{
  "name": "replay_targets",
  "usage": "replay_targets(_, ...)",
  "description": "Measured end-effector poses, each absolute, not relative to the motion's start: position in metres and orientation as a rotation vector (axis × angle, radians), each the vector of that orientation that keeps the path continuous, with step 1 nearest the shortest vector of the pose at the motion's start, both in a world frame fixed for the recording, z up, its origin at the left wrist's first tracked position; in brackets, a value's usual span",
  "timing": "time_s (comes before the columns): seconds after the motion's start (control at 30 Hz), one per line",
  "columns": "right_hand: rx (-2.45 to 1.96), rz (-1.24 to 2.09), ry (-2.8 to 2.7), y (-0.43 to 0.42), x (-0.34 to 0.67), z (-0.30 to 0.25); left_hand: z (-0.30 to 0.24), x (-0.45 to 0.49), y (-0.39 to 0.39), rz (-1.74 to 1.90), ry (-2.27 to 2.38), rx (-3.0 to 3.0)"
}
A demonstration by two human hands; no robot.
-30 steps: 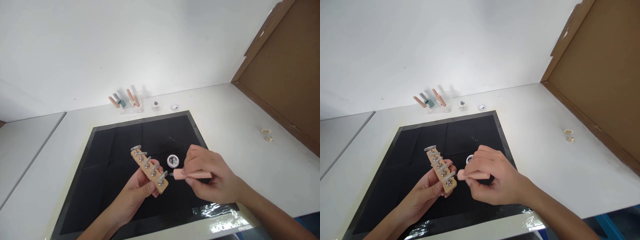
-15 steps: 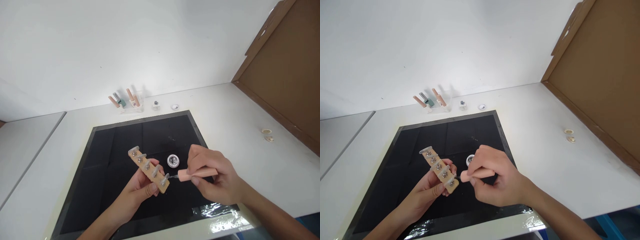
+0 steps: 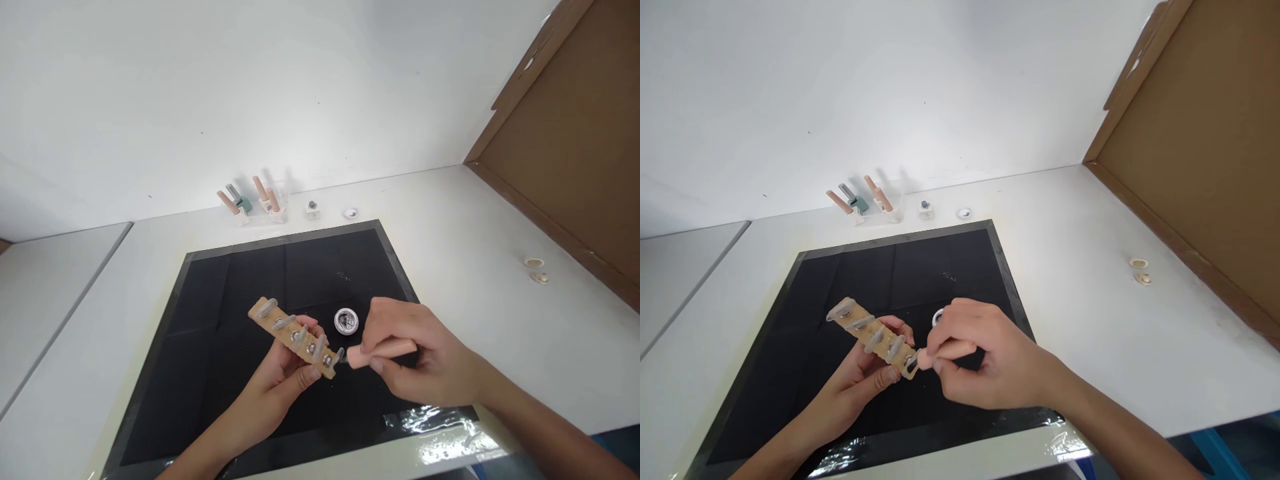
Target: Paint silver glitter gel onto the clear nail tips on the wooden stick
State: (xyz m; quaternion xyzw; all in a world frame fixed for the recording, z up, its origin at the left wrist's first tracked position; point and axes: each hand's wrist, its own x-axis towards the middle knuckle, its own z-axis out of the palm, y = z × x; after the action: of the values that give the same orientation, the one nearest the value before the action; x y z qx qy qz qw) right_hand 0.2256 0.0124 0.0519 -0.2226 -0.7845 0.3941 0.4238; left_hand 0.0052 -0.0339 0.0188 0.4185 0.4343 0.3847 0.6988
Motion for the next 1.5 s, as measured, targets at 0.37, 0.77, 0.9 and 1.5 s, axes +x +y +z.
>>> replay_targets(0.37,-0.555,1.007,-1.991,0.0134,0.2263,0.0525,0.0177,0.0038,-0.0378,0.843,1.054,1.165)
replay_targets(0.77,-0.665,1.049,-1.976,0.0124,0.2258,0.0535,0.0173,0.0033,-0.0397,0.800,1.148,1.363)
replay_targets(0.9,-0.753,1.038,-1.902,0.0126,0.2281,0.0513,0.0156,0.0020,-0.0406,0.775,1.164,1.427)
replay_targets(1.5,-0.634,1.205,-1.994,0.0136,0.2271,0.0510,0.0127,0.0001,-0.0403,0.702,1.163,1.910)
